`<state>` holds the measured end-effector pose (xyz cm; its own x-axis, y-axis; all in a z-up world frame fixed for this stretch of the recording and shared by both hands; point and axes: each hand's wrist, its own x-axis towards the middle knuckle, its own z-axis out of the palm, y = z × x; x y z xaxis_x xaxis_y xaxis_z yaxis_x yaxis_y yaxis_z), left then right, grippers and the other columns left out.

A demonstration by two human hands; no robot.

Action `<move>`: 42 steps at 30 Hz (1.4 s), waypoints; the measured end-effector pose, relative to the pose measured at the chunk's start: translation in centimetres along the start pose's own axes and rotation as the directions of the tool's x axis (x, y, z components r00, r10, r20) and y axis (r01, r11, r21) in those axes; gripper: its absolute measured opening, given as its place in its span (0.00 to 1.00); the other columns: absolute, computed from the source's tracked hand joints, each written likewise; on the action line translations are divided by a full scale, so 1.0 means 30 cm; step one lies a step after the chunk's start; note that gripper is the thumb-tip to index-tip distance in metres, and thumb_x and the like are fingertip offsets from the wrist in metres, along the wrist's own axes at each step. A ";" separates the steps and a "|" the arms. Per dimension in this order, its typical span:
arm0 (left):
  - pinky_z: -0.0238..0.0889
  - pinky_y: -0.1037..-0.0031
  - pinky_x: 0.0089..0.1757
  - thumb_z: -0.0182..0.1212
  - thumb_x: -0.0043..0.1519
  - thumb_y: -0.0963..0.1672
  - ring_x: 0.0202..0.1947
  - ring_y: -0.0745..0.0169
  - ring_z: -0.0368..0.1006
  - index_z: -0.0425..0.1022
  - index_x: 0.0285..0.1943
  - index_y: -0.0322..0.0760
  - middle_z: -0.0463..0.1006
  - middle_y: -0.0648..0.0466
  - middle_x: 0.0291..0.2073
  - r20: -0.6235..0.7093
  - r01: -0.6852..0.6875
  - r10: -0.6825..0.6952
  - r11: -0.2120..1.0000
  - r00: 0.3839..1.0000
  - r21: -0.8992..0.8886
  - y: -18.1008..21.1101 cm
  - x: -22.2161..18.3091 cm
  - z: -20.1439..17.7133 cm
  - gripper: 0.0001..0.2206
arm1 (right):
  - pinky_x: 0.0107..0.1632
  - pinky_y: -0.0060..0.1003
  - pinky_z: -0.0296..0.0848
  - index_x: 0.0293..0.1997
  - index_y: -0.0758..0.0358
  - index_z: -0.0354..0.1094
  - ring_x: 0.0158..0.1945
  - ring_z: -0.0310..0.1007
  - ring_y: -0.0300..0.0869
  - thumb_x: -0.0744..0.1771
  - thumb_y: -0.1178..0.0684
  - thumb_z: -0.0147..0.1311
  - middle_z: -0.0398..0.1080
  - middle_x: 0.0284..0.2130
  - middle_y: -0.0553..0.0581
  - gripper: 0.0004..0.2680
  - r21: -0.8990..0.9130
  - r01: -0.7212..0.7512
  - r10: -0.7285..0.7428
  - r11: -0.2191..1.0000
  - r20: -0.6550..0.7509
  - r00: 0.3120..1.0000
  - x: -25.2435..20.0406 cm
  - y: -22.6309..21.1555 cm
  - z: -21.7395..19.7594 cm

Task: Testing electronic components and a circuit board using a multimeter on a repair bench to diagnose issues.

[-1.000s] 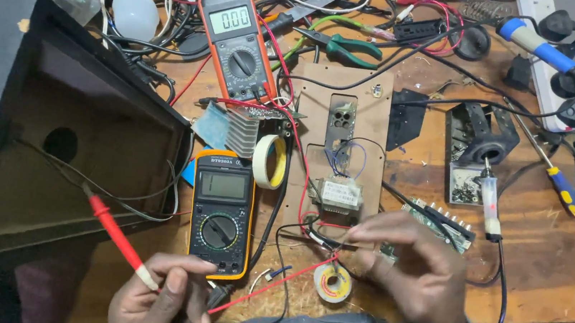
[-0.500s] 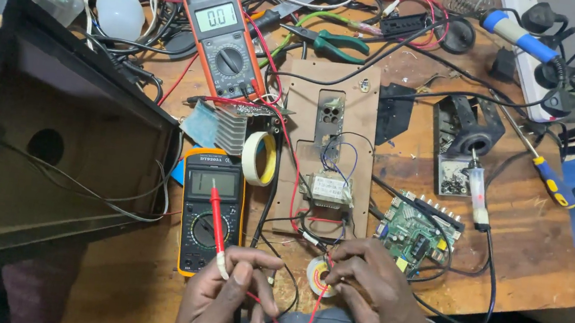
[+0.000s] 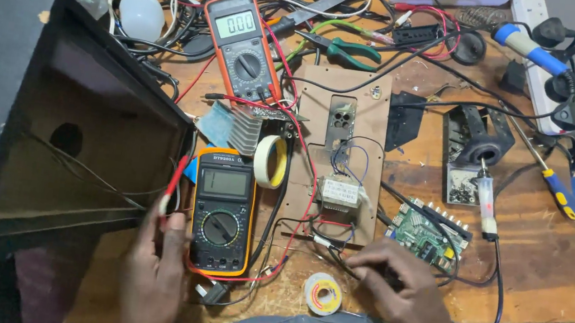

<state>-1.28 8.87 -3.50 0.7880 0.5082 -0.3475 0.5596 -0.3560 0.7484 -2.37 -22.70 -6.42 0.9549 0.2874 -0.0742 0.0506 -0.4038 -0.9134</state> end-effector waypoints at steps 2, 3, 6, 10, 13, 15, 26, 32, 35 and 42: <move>0.66 0.72 0.45 0.53 0.63 0.51 0.40 0.66 0.76 0.63 0.78 0.52 0.82 0.57 0.39 0.081 0.033 -0.032 0.999 0.996 -0.008 -0.029 0.004 0.015 0.29 | 0.46 0.37 0.80 0.40 0.60 0.76 0.39 0.80 0.43 0.65 0.57 0.56 0.79 0.35 0.56 0.04 -0.076 -0.031 0.021 0.997 -0.127 0.992 0.023 0.015 -0.034; 0.65 0.63 0.48 0.55 0.64 0.51 0.48 0.55 0.74 0.65 0.75 0.39 0.81 0.51 0.47 -0.053 -0.204 0.213 0.969 0.976 0.142 -0.063 -0.003 0.036 0.29 | 0.44 0.35 0.78 0.40 0.62 0.77 0.38 0.79 0.43 0.65 0.58 0.56 0.79 0.34 0.56 0.04 -0.127 -0.041 0.016 0.991 -0.187 0.982 0.040 -0.010 -0.051; 0.67 0.57 0.49 0.61 0.66 0.45 0.51 0.44 0.74 0.73 0.63 0.24 0.81 0.42 0.50 -0.246 -0.528 0.630 0.763 0.737 0.372 -0.042 -0.050 0.066 0.21 | 0.41 0.35 0.75 0.41 0.62 0.78 0.38 0.78 0.43 0.66 0.56 0.57 0.78 0.34 0.56 0.05 -0.206 -0.038 -0.010 0.978 -0.231 0.973 0.071 -0.048 -0.064; 0.72 0.71 0.44 0.63 0.64 0.37 0.38 0.57 0.78 0.80 0.46 0.29 0.84 0.49 0.39 -0.326 -0.741 0.742 0.653 0.586 0.154 0.052 -0.134 0.113 0.05 | 0.41 0.36 0.70 0.41 0.61 0.78 0.37 0.75 0.43 0.65 0.51 0.60 0.75 0.34 0.56 0.07 -0.291 0.117 -0.161 0.950 -0.132 0.978 0.105 -0.073 -0.010; 0.84 0.77 0.33 0.61 0.60 0.44 0.32 0.63 0.87 0.84 0.45 0.36 0.90 0.48 0.33 0.181 -0.188 0.280 0.895 0.943 -0.405 0.041 -0.201 0.197 0.10 | 0.36 0.41 0.63 0.42 0.61 0.75 0.34 0.66 0.48 0.68 0.52 0.55 0.64 0.30 0.57 0.06 -0.441 0.217 -0.246 0.871 -0.010 0.969 0.121 -0.036 0.038; 0.82 0.71 0.36 0.61 0.60 0.43 0.33 0.55 0.85 0.79 0.52 0.28 0.88 0.39 0.39 0.440 0.243 0.027 0.803 0.898 -0.545 0.011 -0.196 0.290 0.14 | 0.38 0.41 0.64 0.38 0.61 0.74 0.35 0.67 0.47 0.68 0.53 0.55 0.66 0.30 0.56 0.05 -0.385 0.173 -0.204 0.906 -0.040 0.978 0.130 -0.042 0.047; 0.79 0.68 0.43 0.65 0.62 0.41 0.32 0.54 0.81 0.74 0.40 0.29 0.82 0.42 0.32 0.655 0.631 -0.082 0.383 0.751 -0.675 -0.006 -0.161 0.458 0.07 | 0.42 0.32 0.74 0.46 0.63 0.76 0.40 0.81 0.40 0.68 0.53 0.52 0.81 0.37 0.54 0.08 -0.106 -0.023 -0.001 0.994 -0.221 0.975 0.093 -0.062 0.051; 0.80 0.64 0.41 0.58 0.65 0.45 0.33 0.45 0.84 0.77 0.42 0.23 0.85 0.31 0.33 0.625 0.571 -0.068 0.491 0.778 -0.658 0.014 -0.171 0.426 0.14 | 0.40 0.29 0.81 0.44 0.60 0.75 0.38 0.83 0.38 0.61 0.51 0.67 0.81 0.34 0.54 0.11 -0.059 -0.125 0.109 0.990 -0.224 0.968 0.048 -0.032 0.081; 0.81 0.65 0.39 0.59 0.65 0.44 0.30 0.47 0.83 0.76 0.38 0.24 0.83 0.38 0.30 0.540 0.503 -0.078 0.493 0.838 -0.709 -0.025 -0.161 0.455 0.12 | 0.38 0.29 0.76 0.39 0.57 0.76 0.33 0.81 0.35 0.62 0.51 0.67 0.82 0.31 0.49 0.07 -0.158 -0.082 0.038 0.984 -0.263 0.964 0.046 -0.014 0.094; 0.80 0.69 0.34 0.61 0.64 0.45 0.26 0.54 0.80 0.75 0.33 0.27 0.77 0.45 0.25 0.498 0.459 -0.083 0.538 0.863 -0.707 -0.050 -0.151 0.470 0.13 | 0.35 0.27 0.76 0.35 0.60 0.76 0.30 0.80 0.34 0.62 0.53 0.67 0.81 0.28 0.50 0.05 -0.114 -0.044 0.014 0.992 -0.254 0.967 0.040 -0.021 0.089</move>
<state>-2.07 -3.94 -11.02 0.7616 0.0780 -0.6434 0.4816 0.5961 0.6424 -2.05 -19.77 -7.00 0.9985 0.0519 0.0171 0.0413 -0.5127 -0.8575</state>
